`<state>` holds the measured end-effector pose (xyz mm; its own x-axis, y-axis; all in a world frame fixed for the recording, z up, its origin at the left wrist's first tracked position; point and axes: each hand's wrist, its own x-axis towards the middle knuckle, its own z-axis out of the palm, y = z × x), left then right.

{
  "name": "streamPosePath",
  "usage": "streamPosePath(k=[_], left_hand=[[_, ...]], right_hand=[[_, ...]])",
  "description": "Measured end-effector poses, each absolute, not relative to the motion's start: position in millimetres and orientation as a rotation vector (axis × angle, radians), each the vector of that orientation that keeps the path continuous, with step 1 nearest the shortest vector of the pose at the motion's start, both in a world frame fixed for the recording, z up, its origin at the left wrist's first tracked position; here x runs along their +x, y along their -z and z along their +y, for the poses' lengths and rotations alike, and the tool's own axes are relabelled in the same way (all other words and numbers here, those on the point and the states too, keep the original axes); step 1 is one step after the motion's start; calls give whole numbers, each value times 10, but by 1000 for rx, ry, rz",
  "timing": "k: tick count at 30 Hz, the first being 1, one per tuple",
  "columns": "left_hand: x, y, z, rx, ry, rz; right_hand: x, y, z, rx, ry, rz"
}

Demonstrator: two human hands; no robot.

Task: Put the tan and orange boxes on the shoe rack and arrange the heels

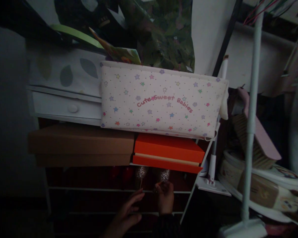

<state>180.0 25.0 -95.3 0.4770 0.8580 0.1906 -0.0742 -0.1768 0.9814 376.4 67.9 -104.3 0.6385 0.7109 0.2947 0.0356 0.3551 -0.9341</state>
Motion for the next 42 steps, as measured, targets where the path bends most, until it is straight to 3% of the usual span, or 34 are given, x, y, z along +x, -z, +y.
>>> streamPosePath(k=[13, 20, 26, 42], left_hand=[[1938, 986, 399, 1164, -896, 431], [2060, 1283, 622, 1119, -821, 255], [2099, 1425, 683, 1085, -815, 337], [2055, 1193, 547, 1231, -795, 372]], right_hand=[[3430, 1040, 651, -1343, -390, -1039], [3336, 1013, 654, -1342, -412, -1105], [3401, 1029, 678, -1344, -412, -1127], [3483, 1052, 680, -1364, -363, -1154]])
